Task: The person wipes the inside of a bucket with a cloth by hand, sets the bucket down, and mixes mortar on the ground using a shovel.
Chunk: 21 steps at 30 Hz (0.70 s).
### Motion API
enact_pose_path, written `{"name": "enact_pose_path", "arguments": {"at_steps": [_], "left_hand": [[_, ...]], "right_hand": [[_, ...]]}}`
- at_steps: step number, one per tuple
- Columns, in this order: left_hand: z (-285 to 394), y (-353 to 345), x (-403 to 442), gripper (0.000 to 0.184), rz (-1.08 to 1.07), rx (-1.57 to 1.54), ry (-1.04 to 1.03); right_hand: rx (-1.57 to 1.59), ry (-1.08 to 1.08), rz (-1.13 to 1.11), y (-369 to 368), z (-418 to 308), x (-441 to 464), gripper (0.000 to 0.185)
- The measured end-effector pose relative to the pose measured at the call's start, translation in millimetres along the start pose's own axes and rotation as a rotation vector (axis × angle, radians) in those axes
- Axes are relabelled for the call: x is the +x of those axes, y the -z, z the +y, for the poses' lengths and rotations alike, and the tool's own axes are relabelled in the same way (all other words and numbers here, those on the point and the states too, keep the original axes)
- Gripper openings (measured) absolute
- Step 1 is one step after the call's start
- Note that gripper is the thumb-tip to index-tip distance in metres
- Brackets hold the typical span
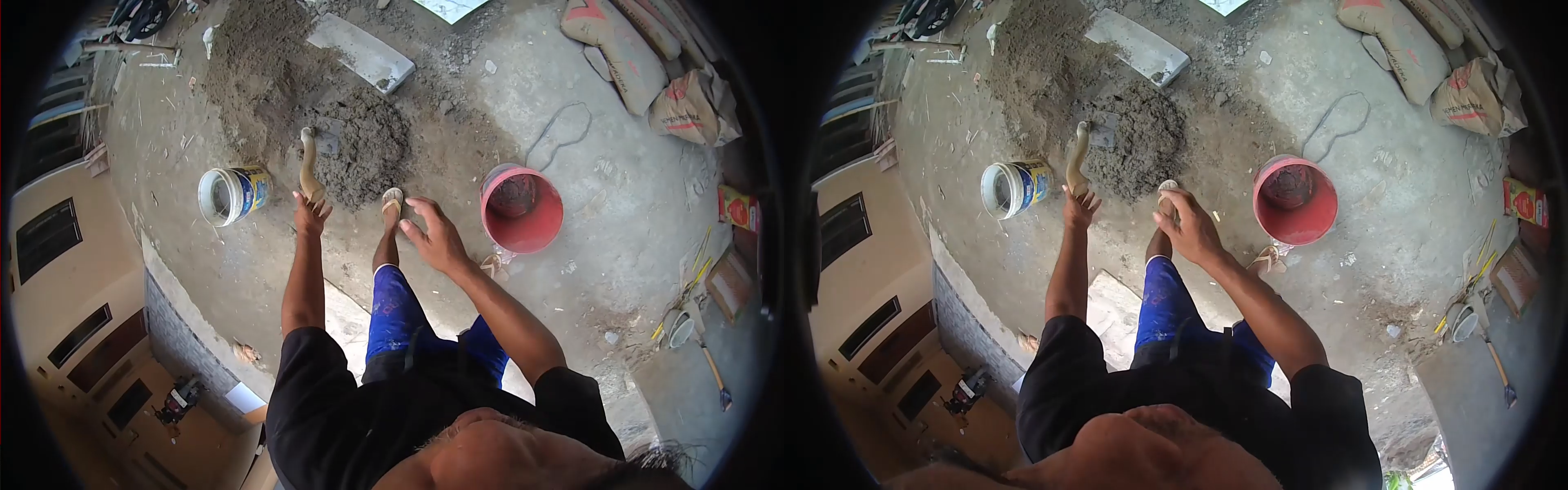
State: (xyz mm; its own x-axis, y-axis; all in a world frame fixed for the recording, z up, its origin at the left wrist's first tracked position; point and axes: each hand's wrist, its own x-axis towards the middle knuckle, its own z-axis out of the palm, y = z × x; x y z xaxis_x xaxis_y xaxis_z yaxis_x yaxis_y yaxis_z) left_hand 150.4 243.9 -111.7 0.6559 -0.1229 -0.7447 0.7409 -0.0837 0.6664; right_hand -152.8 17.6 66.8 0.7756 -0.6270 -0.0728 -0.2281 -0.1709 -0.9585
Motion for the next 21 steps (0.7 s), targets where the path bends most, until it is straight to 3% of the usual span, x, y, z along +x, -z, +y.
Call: {"name": "enact_pose_path", "arguments": {"at_steps": [3, 4, 7, 9, 10, 11, 12, 14, 16, 18, 19, 21], "left_hand": [[44, -15, 61, 0.09, -0.191, 0.01, 0.009], [58, -32, 64, 0.087, -0.195, 0.011, 0.09], [67, -72, 90, 0.082, -0.178, 0.001, 0.256], [46, -77, 145, 0.057, -0.077, -0.176, 0.33], [31, -67, 172, 0.037, -0.147, -0.124, 0.409], [14, -63, 183, 0.031, -0.153, -0.102, 0.501], [-4, -63, 186, 0.026, -0.161, -0.082, 0.587], [-51, -68, 157, 0.019, -0.08, 0.014, 0.552], [-86, -73, 127, 0.013, 0.011, 0.088, 0.438], [-77, -99, 91, 0.011, 0.132, 0.251, 0.37], [-68, -110, 75, 0.011, 0.132, 0.26, 0.394], [-32, -136, 56, 0.012, 0.03, 0.235, 0.182]], "right_hand": [[0.165, 0.116, -0.162, -86, -64, 116, 0.048], [0.194, 0.039, -0.256, -110, -79, 146, 0.055], [-0.113, -0.208, -0.661, -162, -71, 191, 0.058], [-0.295, -0.341, -0.78, -178, -41, 175, 0.064], [-0.372, -0.309, -0.783, -169, -31, 155, 0.068], [-0.449, -0.278, -0.786, -161, -21, 136, 0.072], [-0.367, -0.5, -0.717, -154, -5, 108, 0.072], [-0.415, -0.729, -0.734, -131, 15, 72, 0.069], [-0.468, -0.731, -0.479, -132, 61, 7, 0.061], [-0.412, -0.742, -0.354, -135, 78, -25, 0.059], [-0.342, -0.757, -0.256, -136, 75, -38, 0.056], [-0.305, -0.821, -0.23, -142, 65, -30, 0.053]]}}
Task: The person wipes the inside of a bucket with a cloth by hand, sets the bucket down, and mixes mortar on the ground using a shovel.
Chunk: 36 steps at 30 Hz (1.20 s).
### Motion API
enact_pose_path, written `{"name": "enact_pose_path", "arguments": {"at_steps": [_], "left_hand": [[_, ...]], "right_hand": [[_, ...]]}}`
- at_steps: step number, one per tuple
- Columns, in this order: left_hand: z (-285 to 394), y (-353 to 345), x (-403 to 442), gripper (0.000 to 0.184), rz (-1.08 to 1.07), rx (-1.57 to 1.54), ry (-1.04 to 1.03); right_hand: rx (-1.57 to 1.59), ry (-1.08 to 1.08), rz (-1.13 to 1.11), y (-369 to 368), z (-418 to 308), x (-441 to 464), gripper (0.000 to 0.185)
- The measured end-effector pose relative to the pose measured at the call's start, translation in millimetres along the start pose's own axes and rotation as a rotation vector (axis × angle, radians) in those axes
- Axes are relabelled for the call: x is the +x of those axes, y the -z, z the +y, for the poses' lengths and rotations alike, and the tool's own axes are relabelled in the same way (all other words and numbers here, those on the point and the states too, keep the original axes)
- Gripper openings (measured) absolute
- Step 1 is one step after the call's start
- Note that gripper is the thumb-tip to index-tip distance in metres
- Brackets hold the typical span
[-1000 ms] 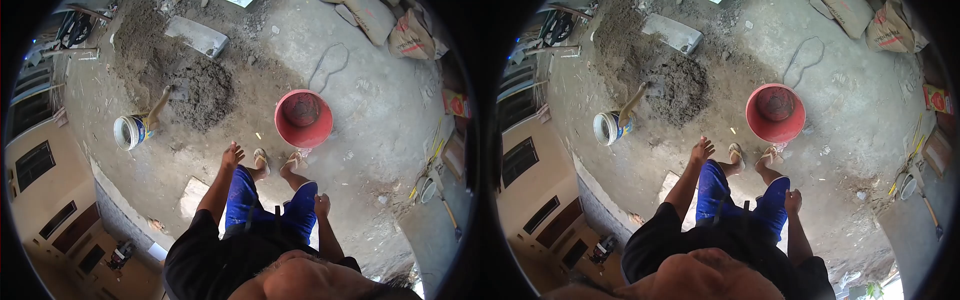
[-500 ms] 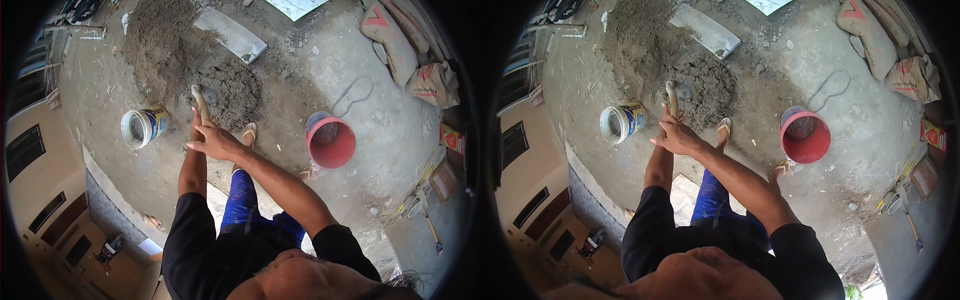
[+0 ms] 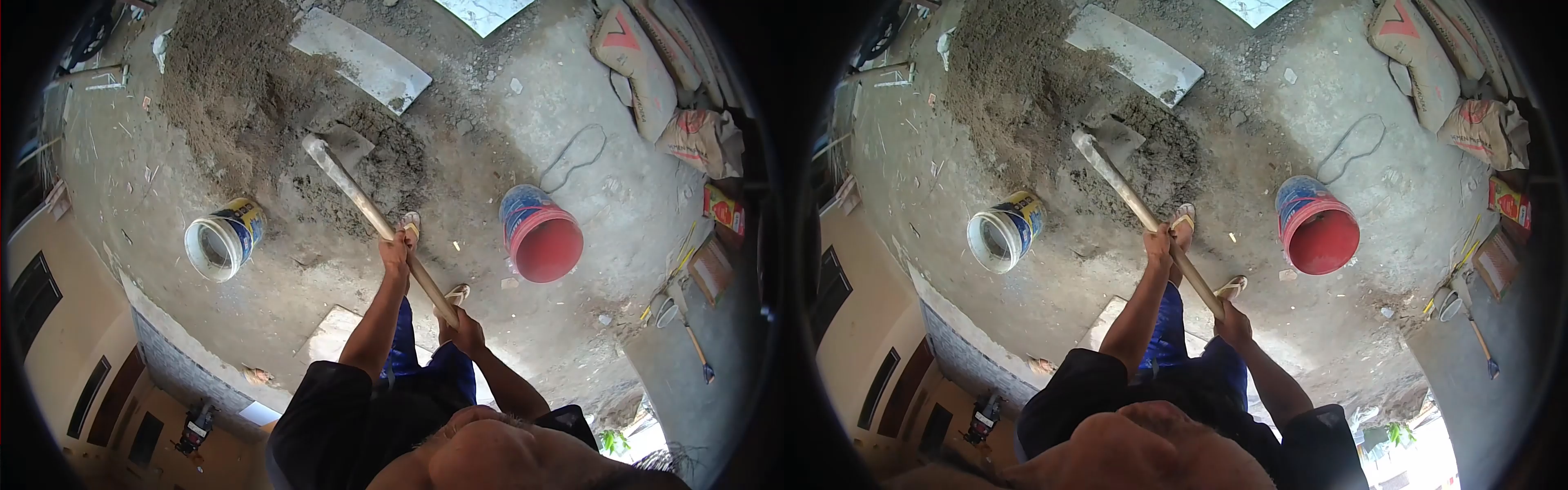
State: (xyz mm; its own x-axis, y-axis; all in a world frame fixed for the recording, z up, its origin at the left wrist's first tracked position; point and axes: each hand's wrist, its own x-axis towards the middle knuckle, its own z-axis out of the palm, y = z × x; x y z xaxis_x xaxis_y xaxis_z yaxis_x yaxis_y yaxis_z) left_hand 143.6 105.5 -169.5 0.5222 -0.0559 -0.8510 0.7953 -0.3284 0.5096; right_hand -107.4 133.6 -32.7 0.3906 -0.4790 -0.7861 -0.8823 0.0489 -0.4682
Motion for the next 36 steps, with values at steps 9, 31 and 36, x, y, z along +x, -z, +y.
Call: {"name": "enact_pose_path", "arguments": {"at_steps": [9, 31, 36], "left_hand": [[139, -134, 79, 0.018, -0.323, 0.191, -0.216], [106, 39, 43, 0.026, -0.04, 0.065, -0.262], [185, 23, 99, 0.02, 0.077, 0.113, -0.282]], "right_hand": [[0.219, -0.008, 0.203, 16, -127, 105, 0.046], [0.101, 0.184, 0.029, -30, -110, 32, 0.028], [0.055, 0.176, -0.005, -11, -177, 98, 0.029]]}}
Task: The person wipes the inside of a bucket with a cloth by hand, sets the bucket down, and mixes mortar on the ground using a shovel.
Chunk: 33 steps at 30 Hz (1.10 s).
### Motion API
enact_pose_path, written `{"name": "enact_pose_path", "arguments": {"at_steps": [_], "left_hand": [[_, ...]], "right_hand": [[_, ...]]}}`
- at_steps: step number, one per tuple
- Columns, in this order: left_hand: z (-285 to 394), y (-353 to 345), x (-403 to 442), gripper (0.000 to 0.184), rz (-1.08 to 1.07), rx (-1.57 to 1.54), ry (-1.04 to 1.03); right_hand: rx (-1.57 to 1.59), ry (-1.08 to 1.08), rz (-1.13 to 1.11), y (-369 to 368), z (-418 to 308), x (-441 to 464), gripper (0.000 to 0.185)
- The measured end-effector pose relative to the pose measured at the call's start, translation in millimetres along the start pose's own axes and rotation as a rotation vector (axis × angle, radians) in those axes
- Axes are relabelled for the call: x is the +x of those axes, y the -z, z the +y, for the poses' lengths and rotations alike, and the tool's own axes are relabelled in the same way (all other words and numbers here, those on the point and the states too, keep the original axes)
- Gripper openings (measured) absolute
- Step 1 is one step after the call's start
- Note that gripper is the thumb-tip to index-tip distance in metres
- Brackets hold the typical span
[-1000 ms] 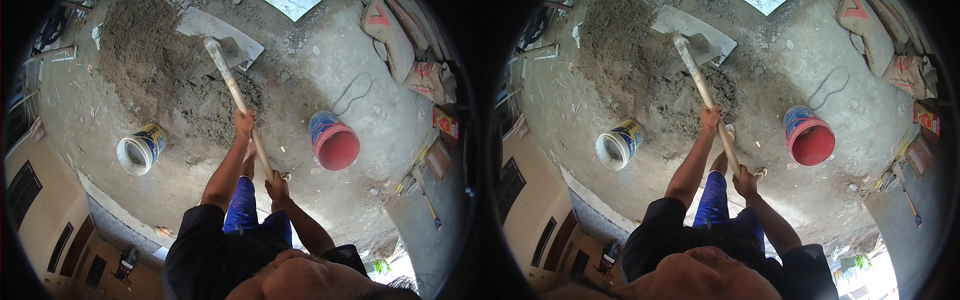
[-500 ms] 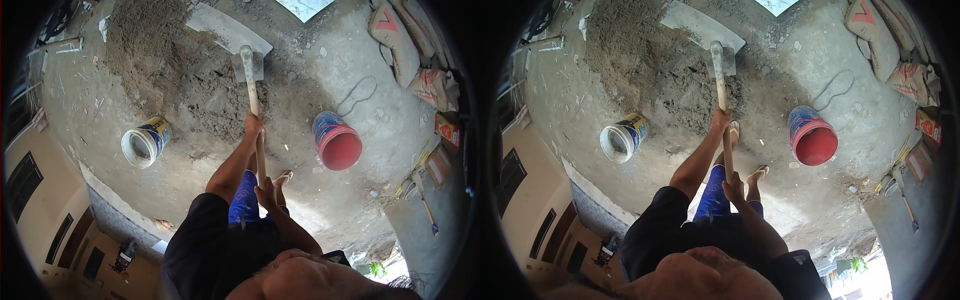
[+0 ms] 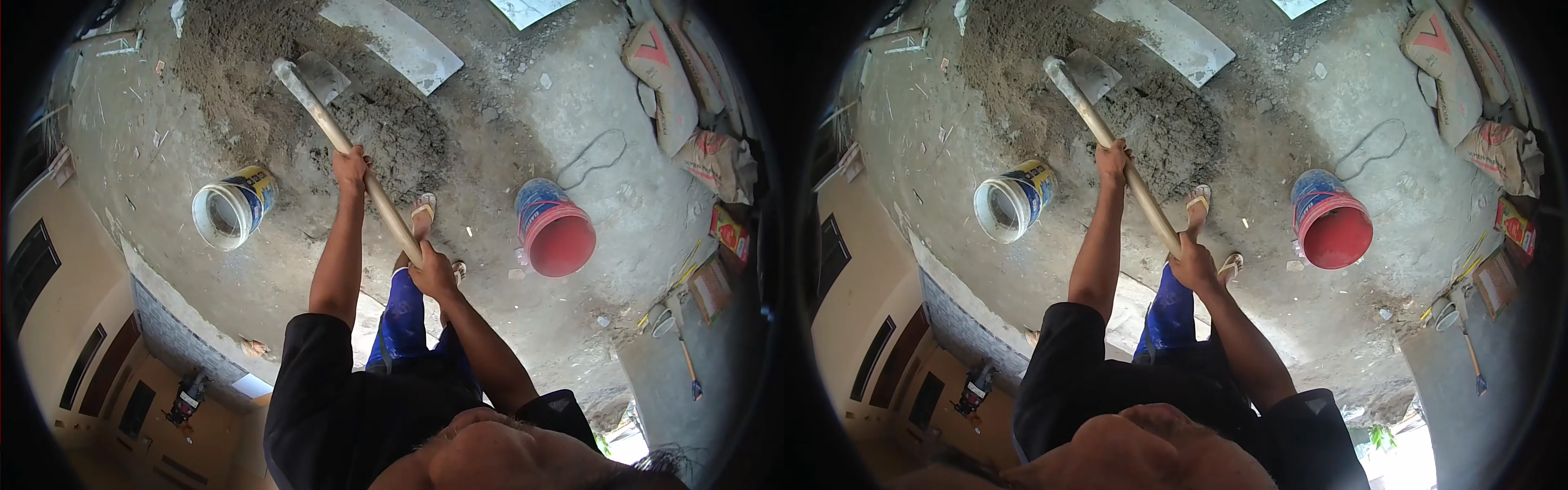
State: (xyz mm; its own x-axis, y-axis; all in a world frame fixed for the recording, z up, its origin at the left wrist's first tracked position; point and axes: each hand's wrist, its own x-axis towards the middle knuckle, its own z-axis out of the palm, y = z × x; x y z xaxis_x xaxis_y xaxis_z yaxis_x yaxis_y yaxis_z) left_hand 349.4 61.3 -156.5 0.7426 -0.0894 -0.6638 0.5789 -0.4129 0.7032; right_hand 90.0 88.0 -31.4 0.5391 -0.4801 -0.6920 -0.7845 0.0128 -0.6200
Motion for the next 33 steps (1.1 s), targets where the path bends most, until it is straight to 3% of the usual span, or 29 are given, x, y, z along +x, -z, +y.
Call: {"name": "enact_pose_path", "arguments": {"at_steps": [3, 6, 8, 10, 15, 18, 20, 24, 28, 30, 33], "left_hand": [[-52, 0, 11, 0.016, -0.092, 0.2, 0.147], [-196, -5, 15, 0.025, -0.222, 0.127, 0.383], [-225, -18, 19, 0.017, -0.228, 0.189, 0.377], [-211, -15, 6, 0.009, -0.272, 0.229, 0.434], [-166, 18, -36, 0.01, -0.285, 0.021, 0.435], [-109, 19, -90, 0.008, -0.235, -0.018, 0.257], [-73, 17, -121, 0.009, -0.086, -0.125, 0.156], [-29, 4, -73, 0.012, -0.014, -0.112, -0.007], [-63, -24, 1, 0.013, -0.069, 0.025, 0.069], [-129, -37, 6, 0.013, -0.193, 0.071, 0.217], [-193, -65, -52, 0.012, -0.085, 0.19, 0.368]], "right_hand": [[-0.048, -0.054, 0.02, -10, -8, -13, 0.033], [-0.069, -0.176, -0.12, -31, 31, -47, 0.039], [-0.042, -0.205, -0.125, -29, 55, -45, 0.04], [0.032, -0.261, -0.148, -17, 46, -51, 0.038], [-0.005, -0.176, -0.157, 4, 37, -85, 0.032], [-0.083, -0.04, -0.174, 19, 89, -93, 0.036], [-0.097, 0.009, -0.188, 37, 95, -93, 0.039], [-0.102, 0.115, -0.157, 56, 71, -31, 0.04], [-0.042, 0.046, -0.184, 44, 48, 3, 0.041], [-0.039, -0.109, -0.219, 37, 57, -3, 0.041], [-0.051, -0.174, -0.209, 30, 138, -41, 0.04]]}}
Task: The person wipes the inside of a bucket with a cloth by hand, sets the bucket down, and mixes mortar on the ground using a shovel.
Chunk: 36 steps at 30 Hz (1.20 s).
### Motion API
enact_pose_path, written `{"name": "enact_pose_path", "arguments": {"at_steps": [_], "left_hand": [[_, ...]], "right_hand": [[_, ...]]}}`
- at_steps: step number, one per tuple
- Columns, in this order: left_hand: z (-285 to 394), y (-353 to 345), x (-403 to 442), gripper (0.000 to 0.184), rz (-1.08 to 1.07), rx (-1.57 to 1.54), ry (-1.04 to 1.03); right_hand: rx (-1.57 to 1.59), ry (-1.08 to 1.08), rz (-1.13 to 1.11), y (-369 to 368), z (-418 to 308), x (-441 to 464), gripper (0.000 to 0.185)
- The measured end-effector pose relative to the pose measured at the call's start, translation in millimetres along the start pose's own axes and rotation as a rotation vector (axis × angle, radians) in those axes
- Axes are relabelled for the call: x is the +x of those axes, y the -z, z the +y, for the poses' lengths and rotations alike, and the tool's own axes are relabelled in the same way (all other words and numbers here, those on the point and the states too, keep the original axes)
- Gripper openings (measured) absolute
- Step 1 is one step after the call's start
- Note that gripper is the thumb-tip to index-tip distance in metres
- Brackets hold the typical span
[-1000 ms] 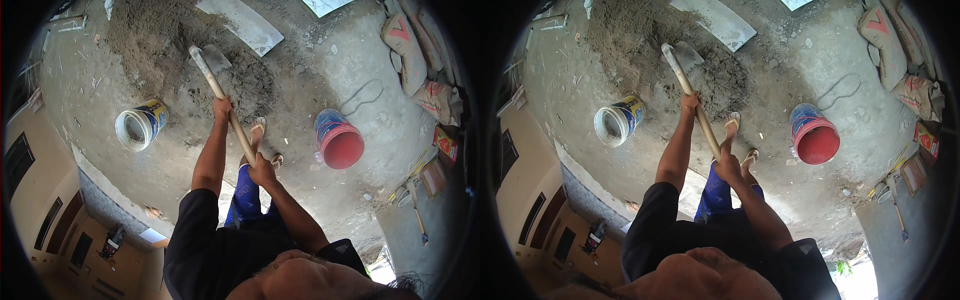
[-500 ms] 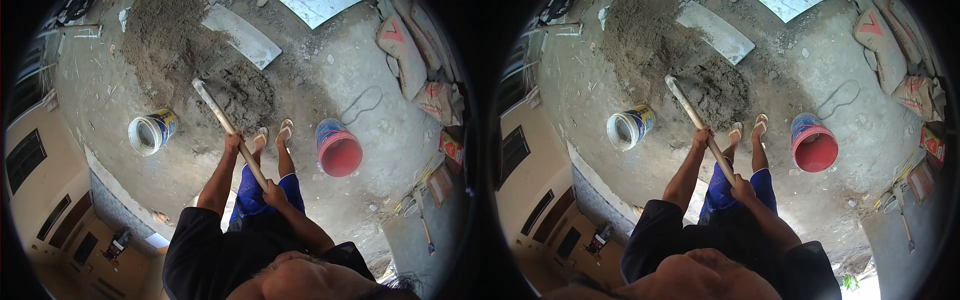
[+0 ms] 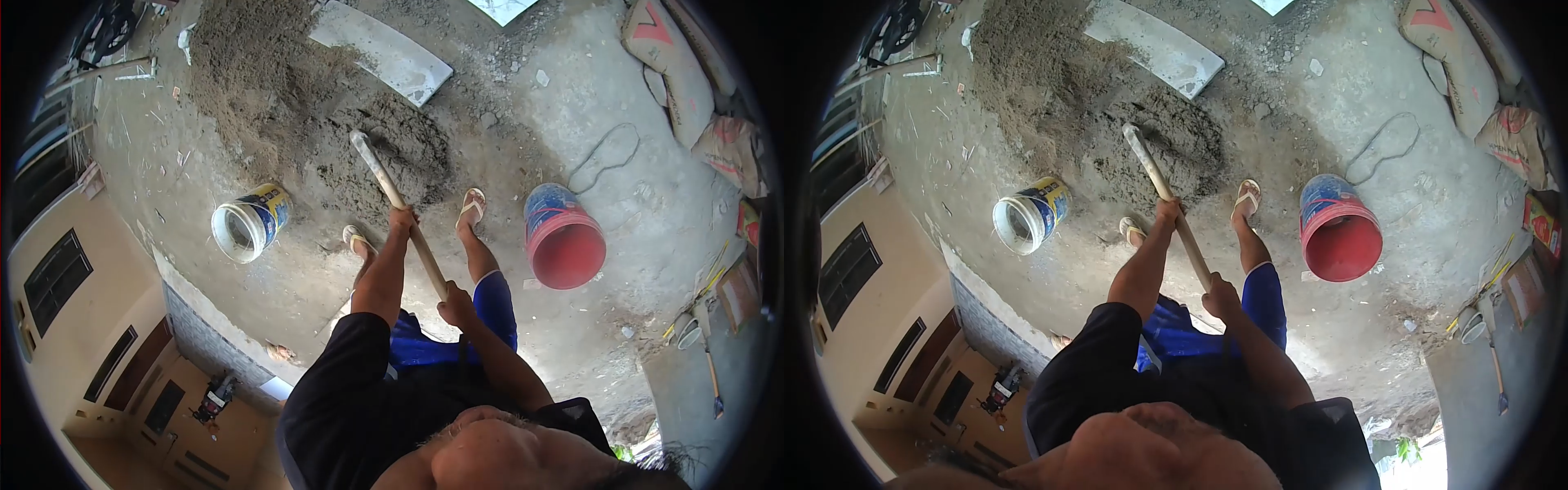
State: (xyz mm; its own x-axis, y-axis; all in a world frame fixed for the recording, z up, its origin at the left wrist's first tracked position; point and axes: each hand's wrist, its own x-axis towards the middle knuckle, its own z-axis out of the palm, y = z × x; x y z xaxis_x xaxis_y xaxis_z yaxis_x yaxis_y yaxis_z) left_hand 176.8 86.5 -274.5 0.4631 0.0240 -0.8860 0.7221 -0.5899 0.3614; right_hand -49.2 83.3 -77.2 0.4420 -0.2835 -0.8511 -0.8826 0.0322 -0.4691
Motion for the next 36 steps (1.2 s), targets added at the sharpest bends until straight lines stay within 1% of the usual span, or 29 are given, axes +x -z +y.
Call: {"name": "enact_pose_path", "arguments": {"at_steps": [1, 2, 3, 4, 6, 7, 9, 12, 13, 14, 16, 17, 18, 19, 20, 22, 23, 24, 25, 26, 28, 29, 30, 31, 32, 33, 34, 35, 36], "left_hand": [[-27, -2, 5, 0.019, -0.079, -0.045, 0.0], [-29, -5, -8, 0.022, -0.066, -0.091, 0.044], [-31, 0, -21, 0.022, -0.085, -0.055, -0.002], [-27, 7, -36, 0.025, -0.077, -0.073, 0.011], [-14, 26, -56, 0.029, -0.048, -0.125, -0.126], [7, 36, -60, 0.03, -0.039, -0.109, -0.182], [68, 60, -49, 0.031, -0.027, -0.081, -0.278], [169, 75, 30, 0.035, -0.004, 0.005, -0.384], [199, 73, 55, 0.036, -0.005, -0.029, -0.422], [226, 68, 70, 0.038, -0.011, -0.033, -0.43], [251, 56, 105, 0.039, -0.023, -0.052, -0.43], [253, 49, 125, 0.04, -0.09, -0.017, -0.319], [247, 44, 139, 0.041, -0.16, 0.019, -0.202], [238, 35, 134, 0.042, -0.214, -0.017, -0.191], [222, 22, 123, 0.042, -0.225, -0.027, -0.169], [181, 10, 94, 0.046, -0.197, 0.174, -0.273], [168, 9, 83, 0.048, -0.194, 0.206, -0.273], [147, 12, 75, 0.05, -0.184, 0.229, -0.269], [121, 14, 74, 0.05, -0.153, 0.334, -0.282], [101, 14, 80, 0.051, -0.123, 0.441, -0.303], [69, 26, 92, 0.049, -0.141, 0.499, -0.286], [62, 31, 89, 0.047, -0.167, 0.566, -0.261], [71, 45, 73, 0.047, -0.179, 0.576, -0.267], [92, 65, 52, 0.046, -0.267, 0.459, -0.157], [106, 78, 37, 0.045, -0.348, 0.338, -0.05], [106, 84, 29, 0.045, -0.349, 0.34, -0.062], [102, 93, 19, 0.043, -0.389, 0.215, -0.135], [90, 102, 6, 0.041, -0.427, 0.093, -0.199], [81, 108, -15, 0.04, -0.397, 0.081, -0.156]], "right_hand": [[-0.04, 0.062, 0.046, 3, 19, -9, 0.039], [-0.033, 0.08, 0.05, 7, 31, -18, 0.038], [-0.02, 0.094, 0.045, 2, 33, -28, 0.037], [-0.02, 0.091, 0.054, -8, 31, -34, 0.037], [-0.054, 0.046, 0.029, -29, 24, -40, 0.037], [-0.059, 0.033, 0.026, -38, 11, -35, 0.037], [-0.005, 0.014, 0.081, -41, -46, -8, 0.037], [0.027, 0.14, 0.177, -18, -143, 68, 0.038], [0.013, 0.14, 0.178, -1, -176, 94, 0.037], [-0.001, 0.137, 0.181, 16, -207, 117, 0.038], [-0.003, 0.01, 0.14, 50, -264, 145, 0.046], [-0.016, 0.005, 0.143, 46, -259, 153, 0.046], [-0.068, 0.014, 0.192, 40, -248, 158, 0.05], [-0.124, 0.021, 0.241, 37, -232, 163, 0.056], [-0.14, 0.001, 0.236, 34, -212, 160, 0.056], [-0.029, -0.003, 0.263, 14, -177, 132, 0.057], [-0.041, 0.007, 0.266, 14, -185, 119, 0.057], [0.083, -0.143, 0.144, 17, -201, 96, 0.056], [0.209, -0.302, 0.021, 15, -211, 72, 0.056], [0.196, -0.29, 0.024, 0, -201, 65, 0.056], [0.466, -0.389, 0.004, -43, -167, 65, 0.049], [0.472, -0.386, 0.008, -51, -170, 60, 0.049], [0.355, -0.289, 0.015, -60, -176, 54, 0.041], [0.231, -0.193, 0.022, -66, -182, 48, 0.035], [0.268, -0.344, -0.029, -54, -214, 34, 0.045], [0.18, -0.274, 0.017, -55, -216, 25, 0.044], [0.095, -0.205, 0.058, -61, -213, 11, 0.043], [0.087, -0.126, 0.084, -62, -204, -5, 0.042], [0.084, -0.055, 0.11, -60, -191, -25, 0.042]]}}
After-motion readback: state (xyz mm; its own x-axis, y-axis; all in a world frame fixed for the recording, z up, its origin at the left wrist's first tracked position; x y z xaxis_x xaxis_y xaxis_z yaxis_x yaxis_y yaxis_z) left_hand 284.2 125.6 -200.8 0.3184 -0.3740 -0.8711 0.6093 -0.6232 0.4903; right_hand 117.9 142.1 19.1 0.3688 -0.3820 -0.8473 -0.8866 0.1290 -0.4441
